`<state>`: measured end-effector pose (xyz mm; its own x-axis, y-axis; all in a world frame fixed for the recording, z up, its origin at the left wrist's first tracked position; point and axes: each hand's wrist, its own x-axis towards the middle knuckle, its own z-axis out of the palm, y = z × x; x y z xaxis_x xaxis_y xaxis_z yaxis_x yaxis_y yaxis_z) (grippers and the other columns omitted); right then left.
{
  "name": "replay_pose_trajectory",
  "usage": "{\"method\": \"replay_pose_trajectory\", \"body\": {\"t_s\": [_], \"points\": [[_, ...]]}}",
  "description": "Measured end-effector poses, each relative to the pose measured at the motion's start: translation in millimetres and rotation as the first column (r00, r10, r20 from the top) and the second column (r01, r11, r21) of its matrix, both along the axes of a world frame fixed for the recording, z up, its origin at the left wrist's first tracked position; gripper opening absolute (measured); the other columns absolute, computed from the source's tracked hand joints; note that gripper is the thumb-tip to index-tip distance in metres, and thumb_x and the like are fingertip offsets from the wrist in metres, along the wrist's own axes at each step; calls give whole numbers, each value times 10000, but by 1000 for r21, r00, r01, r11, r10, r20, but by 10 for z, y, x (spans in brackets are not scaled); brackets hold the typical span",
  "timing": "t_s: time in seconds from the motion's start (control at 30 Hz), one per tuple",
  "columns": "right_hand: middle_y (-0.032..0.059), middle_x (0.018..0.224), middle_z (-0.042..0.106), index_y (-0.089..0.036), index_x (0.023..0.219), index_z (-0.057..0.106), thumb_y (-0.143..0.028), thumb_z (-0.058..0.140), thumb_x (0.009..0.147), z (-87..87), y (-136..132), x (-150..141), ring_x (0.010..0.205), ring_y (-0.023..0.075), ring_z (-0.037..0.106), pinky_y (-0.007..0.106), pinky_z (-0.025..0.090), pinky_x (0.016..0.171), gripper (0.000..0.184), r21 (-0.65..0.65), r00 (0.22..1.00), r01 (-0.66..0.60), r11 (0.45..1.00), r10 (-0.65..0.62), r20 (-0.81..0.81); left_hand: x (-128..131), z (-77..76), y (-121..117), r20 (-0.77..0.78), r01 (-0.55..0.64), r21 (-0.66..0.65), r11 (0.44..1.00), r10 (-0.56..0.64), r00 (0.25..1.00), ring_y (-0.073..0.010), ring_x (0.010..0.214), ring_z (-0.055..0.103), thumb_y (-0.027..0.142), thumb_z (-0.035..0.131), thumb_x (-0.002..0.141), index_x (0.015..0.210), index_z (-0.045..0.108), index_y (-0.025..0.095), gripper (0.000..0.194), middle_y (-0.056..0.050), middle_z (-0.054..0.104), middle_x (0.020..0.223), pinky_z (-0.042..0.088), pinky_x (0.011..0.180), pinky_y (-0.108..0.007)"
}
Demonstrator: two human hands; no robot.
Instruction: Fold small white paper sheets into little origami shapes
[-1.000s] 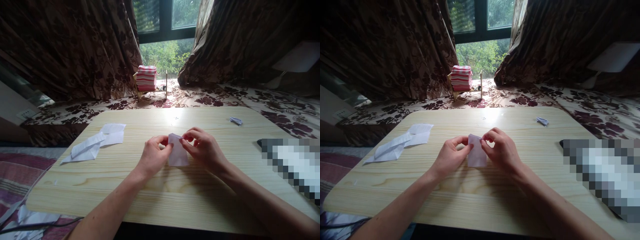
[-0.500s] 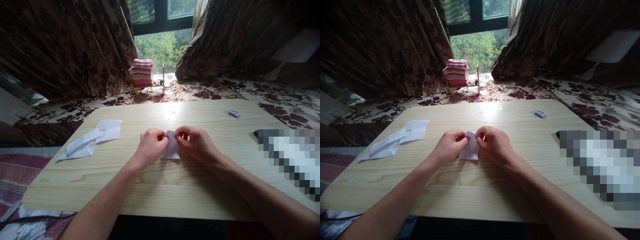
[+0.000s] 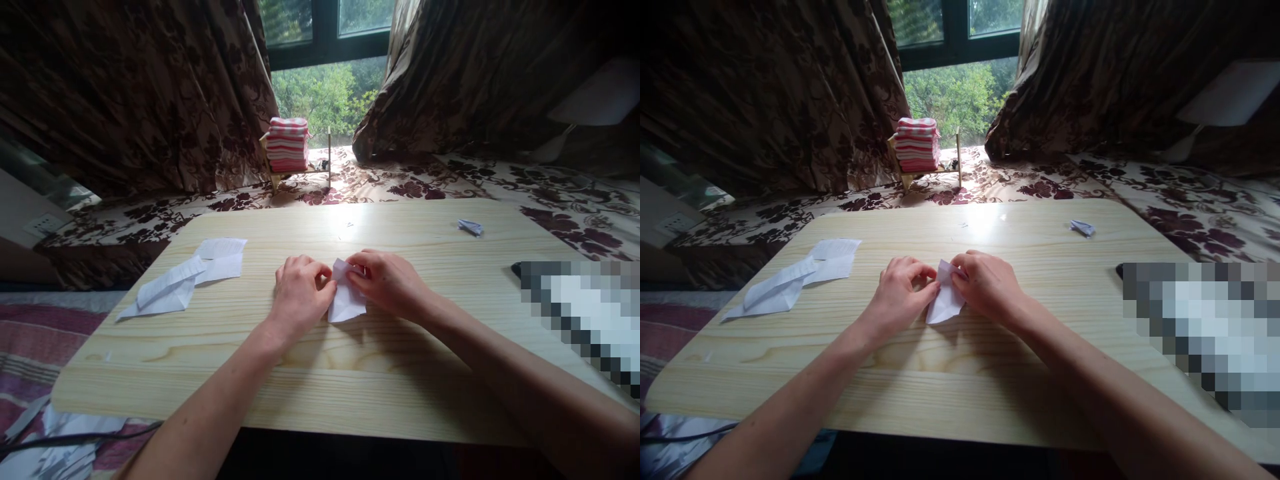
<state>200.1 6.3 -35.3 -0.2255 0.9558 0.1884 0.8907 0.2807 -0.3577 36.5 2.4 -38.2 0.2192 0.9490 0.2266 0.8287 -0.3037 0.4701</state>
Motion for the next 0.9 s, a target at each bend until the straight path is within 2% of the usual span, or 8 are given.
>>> {"method": "replay_pose_trajectory", "body": {"t_s": [0.17, 0.37, 0.9], "points": [[0, 734, 628, -234, 794, 661, -243, 513, 803, -37, -10, -10, 620, 131, 497, 240, 251, 531, 149, 30, 1000, 7, 1000, -7, -4, -27, -32, -54, 4, -12, 26, 1000, 12, 1000, -225, 950, 501, 253, 619, 767, 805, 662, 215, 69, -27, 623, 863, 369, 870, -387], [1, 713, 608, -220, 733, 636, -237, 516, 803, -37, -8, -12, 597, 124, 469, 240, 237, 523, 140, 36, 1000, 1, 999, -1, 13, -7, -50, -38, 19, 3, 41, 999, -4, 1000, -218, 940, 499, 268, 633, 768, 798, 657, 214, 66, -19, 616, 858, 359, 880, -390], [-6, 711, 605, -215, 723, 622, -225, 514, 792, -34, -19, -12, 591, 118, 458, 235, 234, 523, 128, 34, 1000, 5, 999, -5, -3, -7, -50, -15, 66, 26, 57, 998, -30, 997, -199, 928, 511, 231, 615, 778, 847, 693, 251, 106, -4, 615, 835, 359, 893, -374]]}}
